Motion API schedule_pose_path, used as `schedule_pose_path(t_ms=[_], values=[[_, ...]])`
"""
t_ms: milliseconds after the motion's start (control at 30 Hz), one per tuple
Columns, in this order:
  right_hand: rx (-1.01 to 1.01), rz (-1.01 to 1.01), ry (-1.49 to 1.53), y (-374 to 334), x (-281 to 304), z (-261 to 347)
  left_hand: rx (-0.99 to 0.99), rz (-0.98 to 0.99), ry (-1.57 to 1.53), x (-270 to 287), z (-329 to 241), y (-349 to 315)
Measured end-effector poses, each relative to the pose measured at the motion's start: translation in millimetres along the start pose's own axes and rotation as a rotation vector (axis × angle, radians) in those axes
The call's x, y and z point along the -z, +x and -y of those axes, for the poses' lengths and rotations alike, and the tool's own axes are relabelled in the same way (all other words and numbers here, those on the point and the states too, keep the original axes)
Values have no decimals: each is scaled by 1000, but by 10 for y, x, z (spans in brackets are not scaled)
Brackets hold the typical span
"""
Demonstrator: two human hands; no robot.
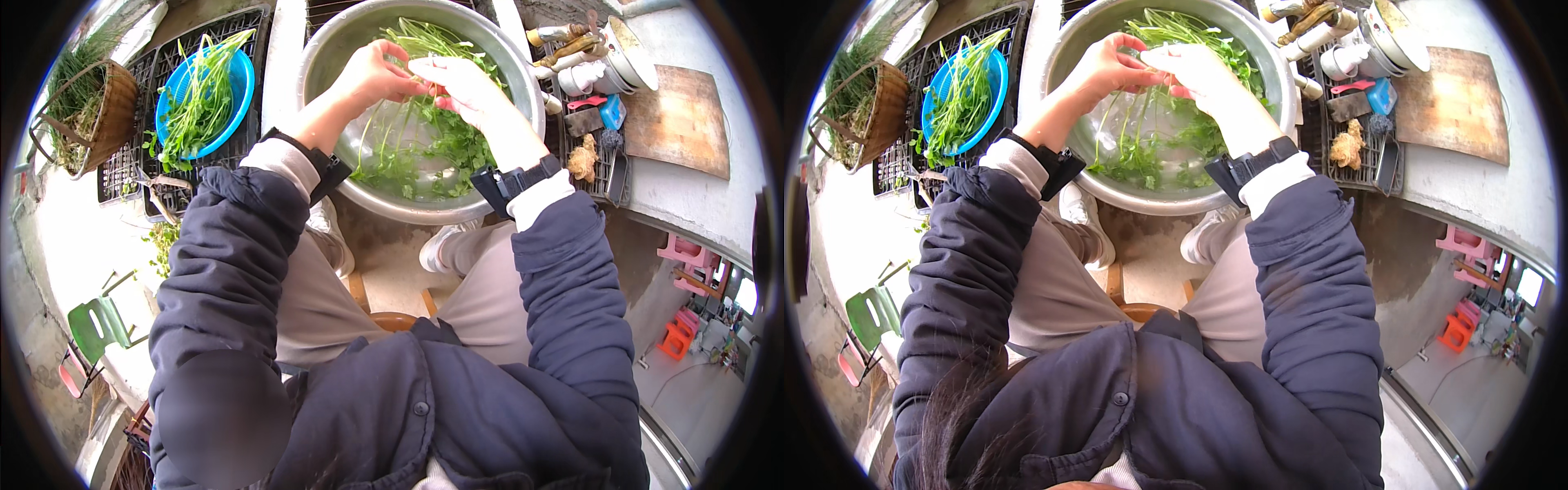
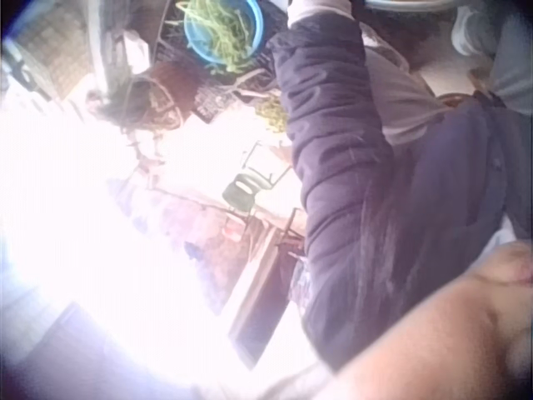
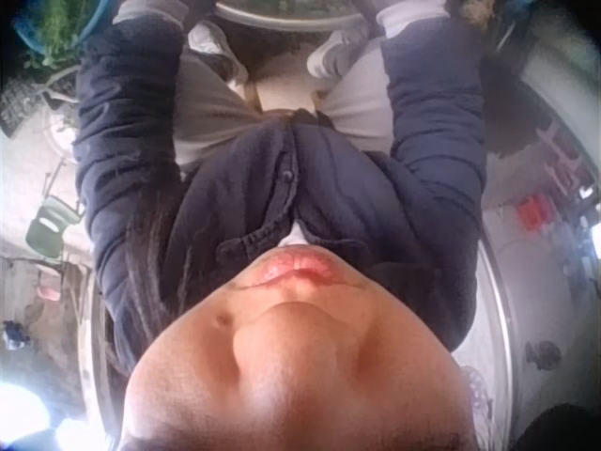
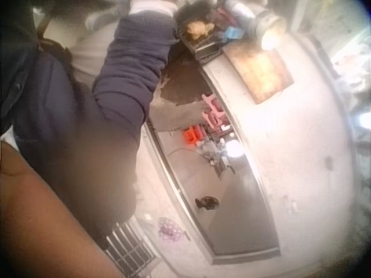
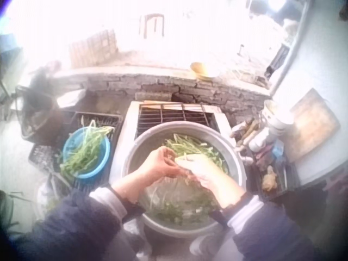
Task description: The person washes leafy green vegetables in a metal basin filled with water, repeatedly submerging and agitating the greens with both hands. Cleaned greens are transferred to a blue bowl on the left.
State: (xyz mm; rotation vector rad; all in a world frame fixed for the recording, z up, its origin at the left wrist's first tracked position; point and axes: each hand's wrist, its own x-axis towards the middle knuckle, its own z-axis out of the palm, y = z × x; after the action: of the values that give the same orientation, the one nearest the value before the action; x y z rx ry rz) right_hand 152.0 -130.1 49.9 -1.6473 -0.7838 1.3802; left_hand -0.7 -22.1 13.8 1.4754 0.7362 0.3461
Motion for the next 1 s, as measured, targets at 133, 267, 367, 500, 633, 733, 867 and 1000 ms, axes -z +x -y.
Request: schedule_pose_path(t_ms=[133, 267, 367, 500, 633, 733, 867, 1000], values=[[30, -196, -51, 127, -10, -124, -82, -81, 198, -95, 58, 0], [228, -483, 81, 229, 23, -171, 435, 373, 477, -73, 122, 10], [144, -272, 204, 229, 35, -232, 719, 627, 537, -54, 143, 26], [-56, 141, 99, 255, -26, -416, 741, 298, 494, -57, 118, 12], [104, -44, -849, 310, -36, -554, 677, 402, 413, -89, 78, -52], [-100, 270, -282, 217, -96, -578, 619, 473, 485, -98, 71, -72], [40, -174, -446, 104, -101, -169, 537, 323, 391, -105, 111, -51], [625, -304, -147, -102, 8, 471, 228, 161, 50, -101, 127, -55]])
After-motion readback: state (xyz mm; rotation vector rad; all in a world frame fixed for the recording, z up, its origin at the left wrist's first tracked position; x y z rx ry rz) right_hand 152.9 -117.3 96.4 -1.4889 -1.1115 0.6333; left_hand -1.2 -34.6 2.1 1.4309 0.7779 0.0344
